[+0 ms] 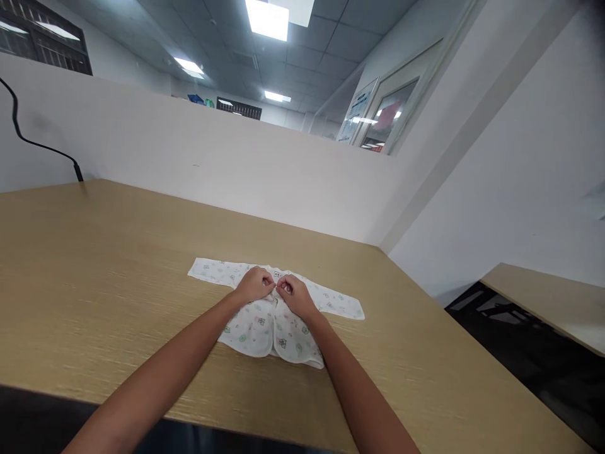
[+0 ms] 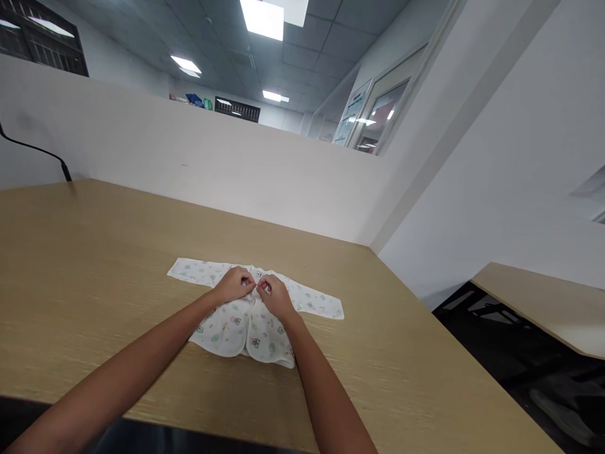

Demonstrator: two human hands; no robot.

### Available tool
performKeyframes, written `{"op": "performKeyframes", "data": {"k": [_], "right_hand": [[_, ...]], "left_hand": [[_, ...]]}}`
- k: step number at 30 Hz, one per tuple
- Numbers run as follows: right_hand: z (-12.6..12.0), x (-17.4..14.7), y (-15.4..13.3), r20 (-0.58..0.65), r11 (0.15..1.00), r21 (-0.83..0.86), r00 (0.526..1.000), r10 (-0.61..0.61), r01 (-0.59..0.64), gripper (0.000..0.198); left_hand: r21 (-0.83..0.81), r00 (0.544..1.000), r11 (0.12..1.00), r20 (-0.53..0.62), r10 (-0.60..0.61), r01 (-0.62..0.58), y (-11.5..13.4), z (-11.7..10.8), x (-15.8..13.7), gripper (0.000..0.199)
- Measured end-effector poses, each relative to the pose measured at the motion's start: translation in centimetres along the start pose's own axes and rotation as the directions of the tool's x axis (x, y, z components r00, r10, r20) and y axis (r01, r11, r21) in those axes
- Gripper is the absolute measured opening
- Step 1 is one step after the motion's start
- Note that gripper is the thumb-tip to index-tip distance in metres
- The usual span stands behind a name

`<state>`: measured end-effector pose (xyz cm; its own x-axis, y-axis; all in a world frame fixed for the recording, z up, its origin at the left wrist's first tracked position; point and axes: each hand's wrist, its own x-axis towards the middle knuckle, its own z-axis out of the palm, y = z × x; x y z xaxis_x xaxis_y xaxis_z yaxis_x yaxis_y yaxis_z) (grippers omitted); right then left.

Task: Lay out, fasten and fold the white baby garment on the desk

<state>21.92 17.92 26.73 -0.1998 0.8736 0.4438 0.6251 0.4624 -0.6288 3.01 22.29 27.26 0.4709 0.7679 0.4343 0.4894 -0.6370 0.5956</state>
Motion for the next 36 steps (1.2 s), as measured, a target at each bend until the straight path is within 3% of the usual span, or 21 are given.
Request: {"op": "performKeyframes", "data": {"k": [7, 13, 19, 23, 26, 31, 36], "right_hand": [[-0.2, 0.0, -0.1, 0.043, 0.999, -0.016, 0.998, -0.047, 0.048, 0.008], [0.2, 0.2, 0.3, 0.048, 1.000, -0.021, 0.999, 0.002, -0.001, 0.009], [1.0, 1.0, 0.6, -0.051, 0.978, 0.001, 0.977, 0.207, -0.207, 0.014], [0.6, 0.6, 0.3, -0.116, 0.975, 0.041, 0.968, 0.222, -0.219, 0.016], [-0.4, -0.5, 0.0, -0.062, 0.978, 0.133, 0.983, 0.171, -0.161, 0.021], [-1.4, -2.3, -0.6, -0.006, 1.000, 0.005, 1.000, -0.020, 0.020, 0.020], [-1.7, -3.0, -1.5, 0.008, 0.995, -0.021, 0.995, -0.100, 0.100, 0.008]], "left_hand": [[0.153, 0.998, 0.986, 0.016, 0.067, -0.069, 0.4, -0.7, -0.5, 0.015], [0.255, 0.997, 0.964, 0.036, 0.068, -0.075, 1.1, -0.7, -0.6, 0.009], [0.273, 0.998, 0.960, 0.044, 0.055, -0.065, 1.3, -0.7, -0.5, 0.009], [0.321, 0.999, 0.947, 0.028, 0.016, -0.024, 1.8, -0.9, -1.1, 0.010], [0.354, 0.999, 0.934, 0.034, 0.025, -0.035, 1.8, -1.1, -2.3, 0.016], [0.351, 0.991, 0.927, 0.043, 0.124, -0.132, 1.8, -1.6, -4.0, 0.021], [0.304, 0.992, 0.944, 0.025, 0.127, -0.129, 3.0, -1.7, -4.1, 0.014]]}}
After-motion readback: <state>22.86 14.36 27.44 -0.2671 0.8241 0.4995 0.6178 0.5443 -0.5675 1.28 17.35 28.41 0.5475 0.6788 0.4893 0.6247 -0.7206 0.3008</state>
